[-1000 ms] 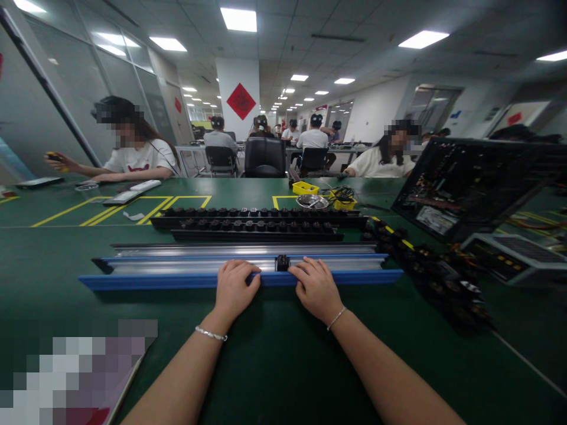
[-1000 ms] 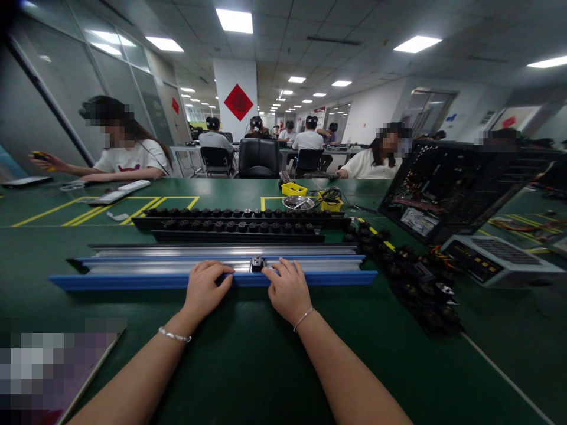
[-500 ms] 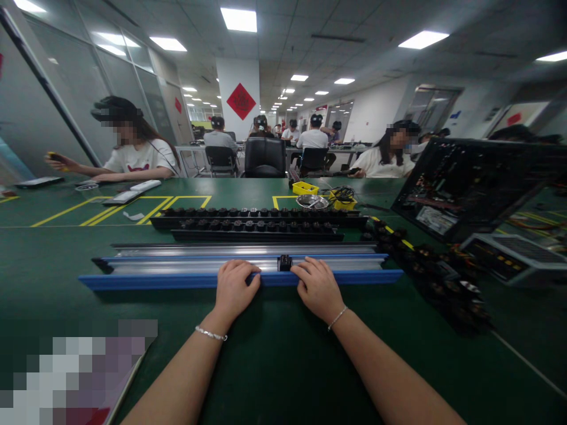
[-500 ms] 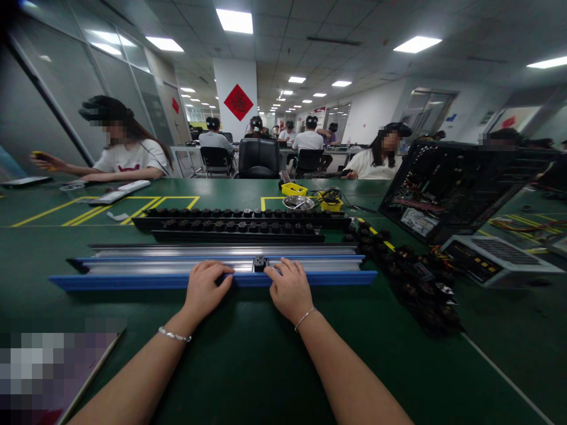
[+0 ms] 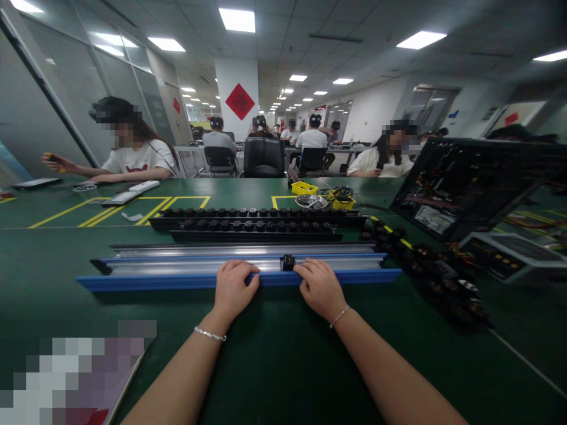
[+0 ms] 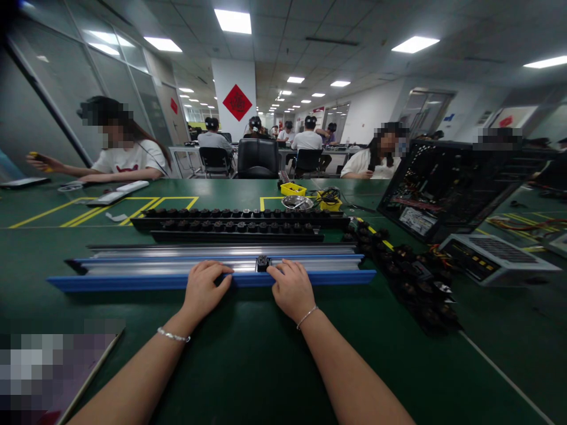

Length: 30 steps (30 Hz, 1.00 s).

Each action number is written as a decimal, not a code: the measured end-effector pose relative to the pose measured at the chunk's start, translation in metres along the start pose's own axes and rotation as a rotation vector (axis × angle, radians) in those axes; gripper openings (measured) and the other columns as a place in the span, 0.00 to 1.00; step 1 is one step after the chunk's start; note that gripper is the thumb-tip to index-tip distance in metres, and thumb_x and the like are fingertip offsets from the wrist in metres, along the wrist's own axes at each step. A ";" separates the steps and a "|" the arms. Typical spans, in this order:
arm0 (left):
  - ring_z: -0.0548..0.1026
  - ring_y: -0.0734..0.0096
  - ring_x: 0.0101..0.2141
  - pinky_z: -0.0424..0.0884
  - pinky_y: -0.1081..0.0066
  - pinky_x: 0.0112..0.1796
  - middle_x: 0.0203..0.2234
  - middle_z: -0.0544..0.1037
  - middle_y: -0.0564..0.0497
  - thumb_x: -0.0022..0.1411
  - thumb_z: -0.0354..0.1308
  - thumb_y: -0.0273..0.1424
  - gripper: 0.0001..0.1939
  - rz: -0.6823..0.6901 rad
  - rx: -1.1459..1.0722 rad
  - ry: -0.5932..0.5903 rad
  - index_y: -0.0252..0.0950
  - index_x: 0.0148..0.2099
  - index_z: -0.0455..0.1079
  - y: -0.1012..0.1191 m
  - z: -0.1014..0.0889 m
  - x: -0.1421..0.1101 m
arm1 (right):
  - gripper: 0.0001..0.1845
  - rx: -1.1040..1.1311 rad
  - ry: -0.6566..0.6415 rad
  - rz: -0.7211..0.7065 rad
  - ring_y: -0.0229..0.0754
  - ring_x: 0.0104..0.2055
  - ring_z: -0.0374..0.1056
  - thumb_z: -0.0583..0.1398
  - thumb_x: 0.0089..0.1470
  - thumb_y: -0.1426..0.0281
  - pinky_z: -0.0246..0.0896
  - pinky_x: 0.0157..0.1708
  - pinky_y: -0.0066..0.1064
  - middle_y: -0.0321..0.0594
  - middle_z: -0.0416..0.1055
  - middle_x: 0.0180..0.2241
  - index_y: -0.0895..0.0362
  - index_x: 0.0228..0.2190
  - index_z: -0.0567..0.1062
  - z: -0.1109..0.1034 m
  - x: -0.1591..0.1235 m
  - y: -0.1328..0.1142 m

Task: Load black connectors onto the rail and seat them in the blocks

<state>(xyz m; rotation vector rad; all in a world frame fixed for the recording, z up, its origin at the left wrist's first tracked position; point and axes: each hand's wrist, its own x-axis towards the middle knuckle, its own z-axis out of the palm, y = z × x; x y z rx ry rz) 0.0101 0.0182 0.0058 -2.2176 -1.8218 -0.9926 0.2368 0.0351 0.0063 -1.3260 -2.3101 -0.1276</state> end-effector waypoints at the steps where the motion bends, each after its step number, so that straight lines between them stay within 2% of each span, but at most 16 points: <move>1: 0.70 0.62 0.41 0.60 0.58 0.47 0.32 0.78 0.52 0.55 0.52 0.34 0.08 0.002 -0.001 0.001 0.43 0.35 0.73 0.000 0.000 0.000 | 0.20 0.002 0.000 -0.001 0.45 0.53 0.58 0.51 0.50 0.76 0.46 0.54 0.41 0.39 0.71 0.43 0.51 0.44 0.71 0.000 0.000 0.000; 15: 0.70 0.62 0.42 0.60 0.58 0.46 0.32 0.78 0.52 0.55 0.52 0.34 0.09 0.000 0.008 -0.010 0.43 0.35 0.73 0.000 -0.001 0.000 | 0.22 0.005 -0.015 -0.003 0.42 0.48 0.60 0.51 0.47 0.78 0.45 0.53 0.37 0.39 0.71 0.41 0.52 0.43 0.71 0.000 0.000 0.004; 30: 0.70 0.62 0.42 0.60 0.58 0.47 0.33 0.78 0.53 0.55 0.52 0.34 0.09 -0.014 0.006 -0.010 0.43 0.35 0.73 0.000 0.000 0.000 | 0.22 -0.009 0.014 0.026 0.41 0.43 0.64 0.50 0.49 0.79 0.46 0.53 0.36 0.38 0.73 0.40 0.52 0.43 0.73 0.001 -0.002 0.011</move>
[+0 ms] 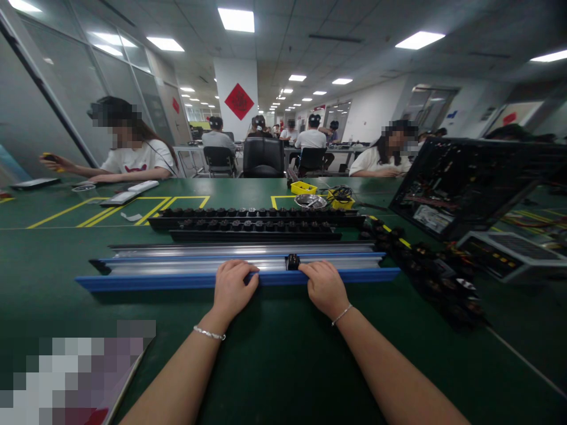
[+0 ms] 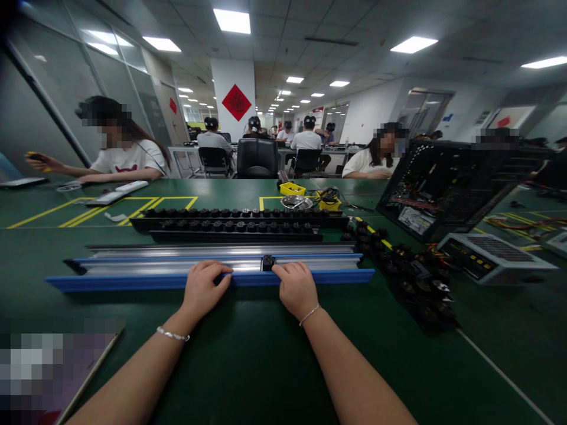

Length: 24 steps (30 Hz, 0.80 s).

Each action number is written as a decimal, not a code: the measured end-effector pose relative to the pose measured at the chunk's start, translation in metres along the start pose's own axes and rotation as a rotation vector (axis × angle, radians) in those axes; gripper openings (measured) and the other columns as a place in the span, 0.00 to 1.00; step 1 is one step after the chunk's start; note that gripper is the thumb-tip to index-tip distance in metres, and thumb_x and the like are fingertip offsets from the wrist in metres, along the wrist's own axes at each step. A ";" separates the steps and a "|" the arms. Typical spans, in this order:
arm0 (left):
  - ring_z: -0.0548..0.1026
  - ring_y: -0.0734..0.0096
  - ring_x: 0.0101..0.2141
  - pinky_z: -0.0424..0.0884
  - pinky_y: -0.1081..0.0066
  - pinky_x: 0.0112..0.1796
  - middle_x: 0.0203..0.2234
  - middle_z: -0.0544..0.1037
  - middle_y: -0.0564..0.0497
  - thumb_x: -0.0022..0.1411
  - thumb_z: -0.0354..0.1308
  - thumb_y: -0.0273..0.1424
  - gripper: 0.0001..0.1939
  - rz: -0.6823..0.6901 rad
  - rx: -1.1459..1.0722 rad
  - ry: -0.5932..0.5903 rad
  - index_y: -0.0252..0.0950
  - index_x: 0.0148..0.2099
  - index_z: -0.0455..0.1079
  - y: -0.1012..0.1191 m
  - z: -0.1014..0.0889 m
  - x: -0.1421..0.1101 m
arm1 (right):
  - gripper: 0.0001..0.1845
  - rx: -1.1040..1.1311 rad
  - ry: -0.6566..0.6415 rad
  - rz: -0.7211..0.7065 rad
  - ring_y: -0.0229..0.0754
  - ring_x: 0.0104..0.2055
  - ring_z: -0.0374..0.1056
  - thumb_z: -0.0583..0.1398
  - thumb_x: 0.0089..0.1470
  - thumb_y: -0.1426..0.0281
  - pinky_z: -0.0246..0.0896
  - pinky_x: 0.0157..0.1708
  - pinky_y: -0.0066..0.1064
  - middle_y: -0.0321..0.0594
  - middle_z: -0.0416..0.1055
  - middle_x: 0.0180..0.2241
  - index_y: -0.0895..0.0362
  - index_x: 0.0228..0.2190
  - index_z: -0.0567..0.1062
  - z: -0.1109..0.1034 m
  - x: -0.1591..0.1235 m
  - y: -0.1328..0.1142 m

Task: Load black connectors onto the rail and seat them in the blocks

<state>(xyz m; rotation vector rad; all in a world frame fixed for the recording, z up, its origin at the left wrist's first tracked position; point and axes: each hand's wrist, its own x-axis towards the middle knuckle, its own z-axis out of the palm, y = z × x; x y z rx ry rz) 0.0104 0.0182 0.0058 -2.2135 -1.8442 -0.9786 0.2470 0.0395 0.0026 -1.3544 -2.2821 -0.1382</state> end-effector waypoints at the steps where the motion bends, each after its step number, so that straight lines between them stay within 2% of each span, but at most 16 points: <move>1: 0.70 0.62 0.42 0.60 0.58 0.46 0.33 0.78 0.53 0.55 0.52 0.34 0.09 -0.002 0.002 0.000 0.43 0.35 0.73 0.000 0.000 0.000 | 0.22 -0.004 0.002 -0.002 0.40 0.43 0.64 0.50 0.49 0.79 0.46 0.52 0.36 0.38 0.73 0.40 0.52 0.42 0.73 0.000 0.000 0.000; 20: 0.70 0.62 0.41 0.60 0.58 0.46 0.33 0.77 0.52 0.55 0.53 0.34 0.08 0.008 -0.007 0.009 0.43 0.35 0.73 -0.001 0.001 0.000 | 0.18 -0.056 0.063 0.005 0.41 0.39 0.66 0.50 0.48 0.79 0.53 0.46 0.33 0.39 0.74 0.37 0.54 0.37 0.74 -0.002 -0.001 0.008; 24: 0.70 0.62 0.41 0.61 0.58 0.46 0.32 0.78 0.53 0.55 0.53 0.34 0.08 0.016 0.000 0.017 0.43 0.35 0.73 -0.002 0.002 0.000 | 0.16 -0.017 0.136 0.036 0.41 0.38 0.66 0.51 0.48 0.78 0.55 0.44 0.33 0.40 0.74 0.34 0.56 0.35 0.74 -0.002 -0.001 0.008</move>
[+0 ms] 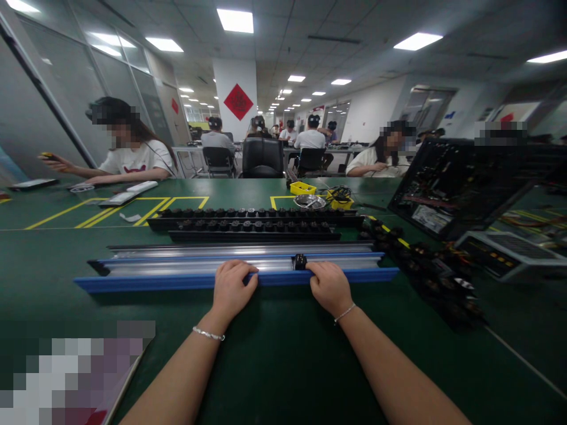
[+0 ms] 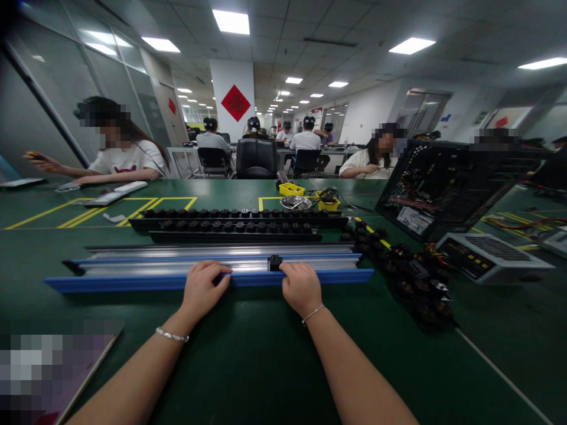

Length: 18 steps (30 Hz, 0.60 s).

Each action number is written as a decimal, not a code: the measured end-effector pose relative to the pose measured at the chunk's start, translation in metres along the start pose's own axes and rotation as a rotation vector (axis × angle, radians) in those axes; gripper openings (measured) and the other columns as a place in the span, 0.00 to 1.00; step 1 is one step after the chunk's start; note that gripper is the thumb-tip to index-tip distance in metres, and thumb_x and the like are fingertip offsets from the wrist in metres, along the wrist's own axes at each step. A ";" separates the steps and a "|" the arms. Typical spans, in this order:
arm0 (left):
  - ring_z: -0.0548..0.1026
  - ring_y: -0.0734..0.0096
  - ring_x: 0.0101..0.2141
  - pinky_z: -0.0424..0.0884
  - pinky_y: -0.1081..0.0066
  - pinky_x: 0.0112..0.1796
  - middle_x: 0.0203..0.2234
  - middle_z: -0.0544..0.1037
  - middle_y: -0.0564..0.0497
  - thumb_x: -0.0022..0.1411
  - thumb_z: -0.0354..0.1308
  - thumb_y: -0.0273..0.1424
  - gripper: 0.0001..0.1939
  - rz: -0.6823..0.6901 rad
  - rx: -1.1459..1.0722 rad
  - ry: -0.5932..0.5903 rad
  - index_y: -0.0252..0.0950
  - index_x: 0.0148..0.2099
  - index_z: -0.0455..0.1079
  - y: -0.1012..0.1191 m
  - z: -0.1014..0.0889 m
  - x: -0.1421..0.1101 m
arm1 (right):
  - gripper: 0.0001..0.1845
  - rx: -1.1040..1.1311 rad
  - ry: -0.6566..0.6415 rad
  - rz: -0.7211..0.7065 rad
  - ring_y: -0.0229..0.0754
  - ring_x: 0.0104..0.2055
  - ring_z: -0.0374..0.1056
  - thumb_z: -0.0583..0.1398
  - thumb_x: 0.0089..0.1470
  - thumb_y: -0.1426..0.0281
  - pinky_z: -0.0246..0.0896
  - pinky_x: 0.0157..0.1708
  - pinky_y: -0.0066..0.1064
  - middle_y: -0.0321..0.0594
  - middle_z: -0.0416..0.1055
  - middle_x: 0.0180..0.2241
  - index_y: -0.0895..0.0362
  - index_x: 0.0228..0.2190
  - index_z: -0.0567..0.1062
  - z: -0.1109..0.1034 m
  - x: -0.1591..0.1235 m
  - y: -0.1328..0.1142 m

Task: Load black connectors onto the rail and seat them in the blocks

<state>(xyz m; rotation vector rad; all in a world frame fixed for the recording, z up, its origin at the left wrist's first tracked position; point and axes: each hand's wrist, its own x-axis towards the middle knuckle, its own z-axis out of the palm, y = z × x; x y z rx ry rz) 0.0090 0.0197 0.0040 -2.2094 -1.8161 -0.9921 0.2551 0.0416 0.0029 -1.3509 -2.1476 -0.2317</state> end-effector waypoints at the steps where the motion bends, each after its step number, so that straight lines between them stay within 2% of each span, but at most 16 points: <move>1: 0.70 0.62 0.42 0.61 0.58 0.46 0.33 0.78 0.52 0.56 0.53 0.34 0.08 0.004 0.002 0.008 0.43 0.36 0.73 0.000 0.001 0.000 | 0.15 0.018 0.032 0.018 0.41 0.38 0.66 0.51 0.48 0.77 0.55 0.44 0.33 0.40 0.74 0.34 0.56 0.35 0.74 0.001 0.000 -0.001; 4: 0.69 0.61 0.46 0.61 0.59 0.49 0.39 0.77 0.51 0.58 0.50 0.35 0.12 0.017 0.024 0.051 0.42 0.41 0.72 -0.001 0.003 0.000 | 0.13 0.060 0.123 0.095 0.44 0.42 0.65 0.54 0.50 0.70 0.55 0.45 0.35 0.43 0.72 0.37 0.58 0.38 0.73 0.005 0.004 -0.006; 8: 0.64 0.58 0.53 0.54 0.56 0.55 0.48 0.74 0.48 0.60 0.47 0.36 0.19 -0.012 0.110 0.082 0.39 0.51 0.67 0.001 0.007 -0.001 | 0.20 0.064 0.142 0.207 0.48 0.48 0.62 0.55 0.51 0.59 0.48 0.51 0.42 0.46 0.71 0.43 0.58 0.42 0.71 0.014 0.010 -0.017; 12: 0.66 0.58 0.52 0.54 0.55 0.55 0.49 0.73 0.46 0.61 0.46 0.37 0.21 -0.036 0.160 0.067 0.38 0.54 0.65 0.001 0.008 -0.001 | 0.17 0.079 0.132 0.288 0.47 0.47 0.63 0.55 0.52 0.59 0.43 0.53 0.44 0.43 0.73 0.41 0.55 0.39 0.73 0.017 0.014 -0.023; 18: 0.67 0.58 0.51 0.55 0.56 0.54 0.49 0.73 0.47 0.61 0.45 0.37 0.20 -0.029 0.169 0.046 0.38 0.51 0.68 0.003 0.005 0.000 | 0.16 0.083 0.146 0.282 0.47 0.47 0.63 0.55 0.52 0.60 0.44 0.52 0.42 0.44 0.73 0.41 0.57 0.37 0.73 0.014 0.013 -0.022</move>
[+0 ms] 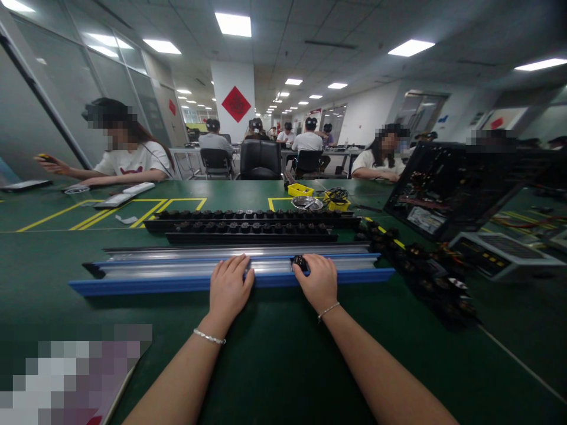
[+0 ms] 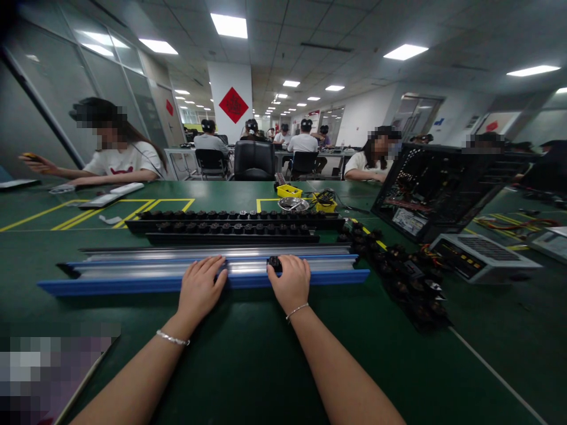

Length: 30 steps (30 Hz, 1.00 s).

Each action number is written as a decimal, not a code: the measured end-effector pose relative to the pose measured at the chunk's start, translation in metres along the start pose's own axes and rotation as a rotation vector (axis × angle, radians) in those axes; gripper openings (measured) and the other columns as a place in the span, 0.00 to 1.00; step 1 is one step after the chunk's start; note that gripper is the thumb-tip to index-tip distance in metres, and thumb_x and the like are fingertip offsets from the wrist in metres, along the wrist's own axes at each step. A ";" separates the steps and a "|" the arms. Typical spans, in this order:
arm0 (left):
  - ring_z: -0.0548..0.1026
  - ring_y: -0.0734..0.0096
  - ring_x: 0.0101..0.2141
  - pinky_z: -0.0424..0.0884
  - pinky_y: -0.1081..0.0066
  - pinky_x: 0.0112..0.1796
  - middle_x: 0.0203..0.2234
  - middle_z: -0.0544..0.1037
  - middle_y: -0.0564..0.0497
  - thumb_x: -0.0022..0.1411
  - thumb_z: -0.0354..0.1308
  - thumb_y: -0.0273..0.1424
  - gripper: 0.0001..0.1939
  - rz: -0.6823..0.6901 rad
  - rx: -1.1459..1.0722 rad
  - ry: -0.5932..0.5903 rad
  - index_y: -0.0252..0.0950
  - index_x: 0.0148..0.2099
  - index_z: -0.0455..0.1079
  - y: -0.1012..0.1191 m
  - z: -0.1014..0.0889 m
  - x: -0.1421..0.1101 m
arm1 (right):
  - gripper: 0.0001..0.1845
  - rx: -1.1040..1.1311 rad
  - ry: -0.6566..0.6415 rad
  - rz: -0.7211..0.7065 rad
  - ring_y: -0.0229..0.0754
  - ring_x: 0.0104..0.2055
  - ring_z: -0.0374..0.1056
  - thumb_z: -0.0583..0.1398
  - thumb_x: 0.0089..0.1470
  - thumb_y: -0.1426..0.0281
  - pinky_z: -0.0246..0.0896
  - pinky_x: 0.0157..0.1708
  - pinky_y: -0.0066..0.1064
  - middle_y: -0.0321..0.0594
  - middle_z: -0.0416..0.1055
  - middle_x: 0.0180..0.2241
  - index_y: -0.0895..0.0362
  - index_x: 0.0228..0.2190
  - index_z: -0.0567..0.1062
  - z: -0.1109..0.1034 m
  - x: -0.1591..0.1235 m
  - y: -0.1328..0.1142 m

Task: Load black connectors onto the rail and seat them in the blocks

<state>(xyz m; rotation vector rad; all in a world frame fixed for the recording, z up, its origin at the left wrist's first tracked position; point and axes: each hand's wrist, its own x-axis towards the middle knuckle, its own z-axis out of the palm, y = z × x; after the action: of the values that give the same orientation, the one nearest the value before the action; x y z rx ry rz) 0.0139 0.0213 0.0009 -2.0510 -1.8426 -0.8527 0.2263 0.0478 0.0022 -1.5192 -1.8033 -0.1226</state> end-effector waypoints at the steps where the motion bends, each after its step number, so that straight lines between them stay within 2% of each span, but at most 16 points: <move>1: 0.67 0.58 0.51 0.55 0.56 0.54 0.49 0.73 0.47 0.62 0.45 0.37 0.20 -0.001 0.001 -0.003 0.38 0.51 0.68 0.000 0.000 0.000 | 0.16 0.003 0.001 0.000 0.47 0.46 0.63 0.55 0.52 0.60 0.45 0.52 0.41 0.44 0.73 0.41 0.57 0.37 0.73 0.000 0.000 0.000; 23: 0.68 0.58 0.50 0.57 0.56 0.53 0.49 0.73 0.49 0.60 0.47 0.37 0.18 -0.004 -0.018 0.015 0.42 0.49 0.70 0.000 0.000 0.001 | 0.16 -0.028 0.041 0.020 0.47 0.43 0.63 0.53 0.53 0.61 0.53 0.45 0.37 0.47 0.71 0.40 0.59 0.37 0.72 0.006 -0.003 0.009; 30: 0.67 0.57 0.50 0.57 0.55 0.53 0.48 0.73 0.48 0.60 0.47 0.37 0.18 -0.005 -0.029 0.008 0.40 0.49 0.70 0.000 -0.001 0.001 | 0.16 -0.052 0.065 0.021 0.47 0.42 0.63 0.53 0.52 0.62 0.53 0.46 0.37 0.47 0.71 0.39 0.60 0.37 0.72 0.006 -0.003 0.013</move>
<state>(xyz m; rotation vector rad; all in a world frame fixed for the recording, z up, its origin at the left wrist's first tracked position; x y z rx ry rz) 0.0140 0.0216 0.0023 -2.0582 -1.8423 -0.8924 0.2346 0.0525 -0.0086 -1.5518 -1.7453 -0.2073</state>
